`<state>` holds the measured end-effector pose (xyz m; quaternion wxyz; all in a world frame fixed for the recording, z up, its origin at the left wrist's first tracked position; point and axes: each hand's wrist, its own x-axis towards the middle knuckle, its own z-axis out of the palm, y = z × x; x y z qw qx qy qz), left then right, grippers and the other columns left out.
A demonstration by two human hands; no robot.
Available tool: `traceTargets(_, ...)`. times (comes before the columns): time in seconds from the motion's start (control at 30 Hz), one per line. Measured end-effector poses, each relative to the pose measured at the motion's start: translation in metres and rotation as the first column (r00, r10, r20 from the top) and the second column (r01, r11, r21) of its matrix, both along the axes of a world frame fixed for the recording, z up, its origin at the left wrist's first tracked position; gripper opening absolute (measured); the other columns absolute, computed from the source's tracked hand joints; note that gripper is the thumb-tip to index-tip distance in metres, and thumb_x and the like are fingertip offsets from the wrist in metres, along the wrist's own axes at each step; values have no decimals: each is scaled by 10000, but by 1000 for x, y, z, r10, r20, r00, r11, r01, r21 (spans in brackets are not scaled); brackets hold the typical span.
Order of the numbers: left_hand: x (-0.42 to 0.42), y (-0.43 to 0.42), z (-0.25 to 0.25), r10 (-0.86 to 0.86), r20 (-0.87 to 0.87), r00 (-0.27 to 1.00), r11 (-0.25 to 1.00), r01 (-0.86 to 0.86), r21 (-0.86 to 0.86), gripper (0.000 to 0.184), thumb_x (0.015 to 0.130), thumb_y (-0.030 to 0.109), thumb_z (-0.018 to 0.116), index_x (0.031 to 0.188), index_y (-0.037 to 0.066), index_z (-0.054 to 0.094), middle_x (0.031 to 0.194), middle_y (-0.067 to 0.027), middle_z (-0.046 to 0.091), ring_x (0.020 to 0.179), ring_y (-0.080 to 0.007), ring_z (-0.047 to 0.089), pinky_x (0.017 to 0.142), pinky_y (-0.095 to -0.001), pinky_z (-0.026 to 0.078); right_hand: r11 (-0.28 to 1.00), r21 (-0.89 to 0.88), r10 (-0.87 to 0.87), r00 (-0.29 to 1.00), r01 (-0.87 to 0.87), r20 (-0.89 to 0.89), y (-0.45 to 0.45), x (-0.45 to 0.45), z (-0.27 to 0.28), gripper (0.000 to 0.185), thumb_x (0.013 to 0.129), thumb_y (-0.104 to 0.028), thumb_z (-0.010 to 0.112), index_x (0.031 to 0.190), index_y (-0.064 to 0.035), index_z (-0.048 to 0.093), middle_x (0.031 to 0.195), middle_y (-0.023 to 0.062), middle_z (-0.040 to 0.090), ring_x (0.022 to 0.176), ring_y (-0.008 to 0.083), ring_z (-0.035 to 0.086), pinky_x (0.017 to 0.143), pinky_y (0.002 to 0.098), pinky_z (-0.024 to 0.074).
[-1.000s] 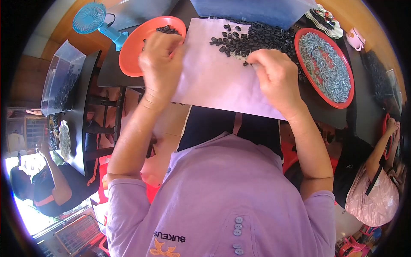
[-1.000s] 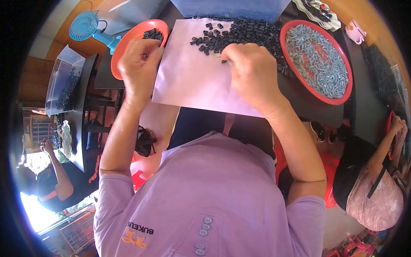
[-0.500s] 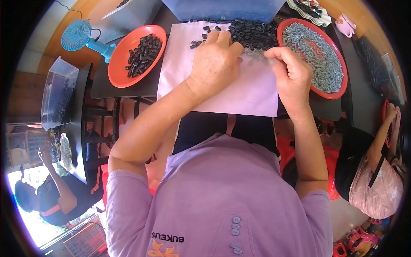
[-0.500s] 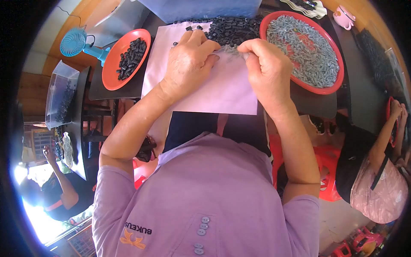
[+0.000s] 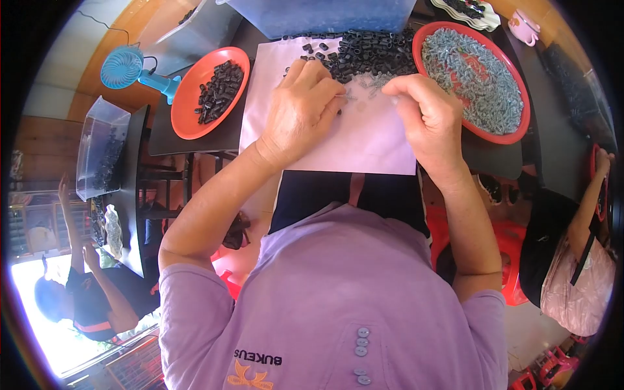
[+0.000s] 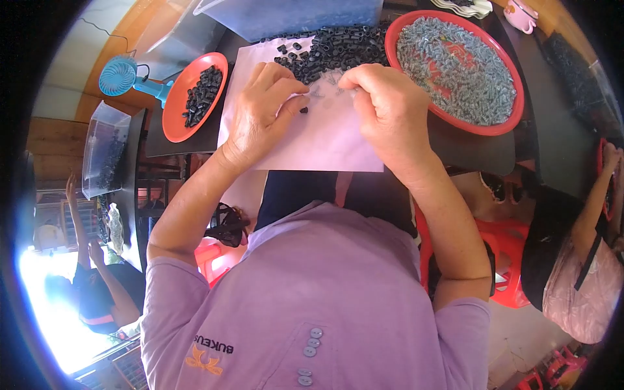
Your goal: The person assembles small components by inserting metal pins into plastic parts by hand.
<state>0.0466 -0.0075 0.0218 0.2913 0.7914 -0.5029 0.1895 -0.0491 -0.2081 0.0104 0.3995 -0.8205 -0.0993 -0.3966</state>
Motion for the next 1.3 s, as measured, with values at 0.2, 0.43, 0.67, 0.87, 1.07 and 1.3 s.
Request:
traceTargets(0.2, 1, 7, -7, 26, 131, 991, 993, -40, 108, 156, 736, 37, 738, 885, 55, 697, 932, -83, 599, 901, -285, 583, 745, -400, 505, 999, 27, 37, 999, -36, -5, 5, 3, 4, 166, 793, 88, 606, 880, -40, 666, 817, 97, 704, 744, 271, 693, 653, 356, 536)
traceTargets(0.43, 5, -18, -9, -12, 269, 963, 988, -29, 150, 163, 735, 21, 717, 885, 73, 678, 885, -87, 565, 868, -297, 564, 720, -423, 484, 996, 72, 54, 996, -49, -69, 7, 3, 9, 163, 799, 96, 599, 900, -15, 662, 827, 112, 716, 749, 253, 711, 657, 334, 543)
traceTargets(0.67, 6, -25, -10, 1, 38, 999, 999, 0, -34, 137, 791, 29, 707, 915, 41, 648, 864, -103, 582, 854, -313, 591, 722, -418, 494, 962, 267, 106, 983, -64, -147, 9, 12, 3, 155, 845, 64, 614, 977, 6, 674, 814, 87, 726, 744, 141, 694, 658, 274, 517)
traceTargets(0.87, -7, -26, -7, -29, -224, 974, 976, -20, -216, 75, 833, 21, 687, 871, 23, 623, 841, -137, 612, 823, -357, 623, 707, -434, 515, 783, 611, 355, 887, -111, -294, 20, 24, 13, 139, 861, 16, 644, 997, 30, 669, 752, 31, 660, 675, 67, 565, 629, 235, 463)
traceTargets(1.07, -4, -22, -16, -63, -448, 892, 970, -51, -238, 89, 867, 4, 691, 945, 1, 649, 843, -76, 645, 775, -186, 622, 699, -311, 505, 732, 668, 409, 871, -135, -272, 21, 32, 8, 169, 833, 48, 619, 999, 50, 653, 730, 44, 653, 665, 83, 568, 627, 243, 462)
traceTargets(1.3, -3, -14, -10, -44, -428, 903, 957, -85, -277, 133, 804, -10, 705, 934, 4, 679, 865, -114, 665, 745, -229, 668, 671, -347, 529, 677, 728, 419, 871, -111, -256, 22, 28, 10, 216, 812, 45, 578, 1017, 37, 645, 753, 65, 674, 695, 105, 615, 666, 250, 498)
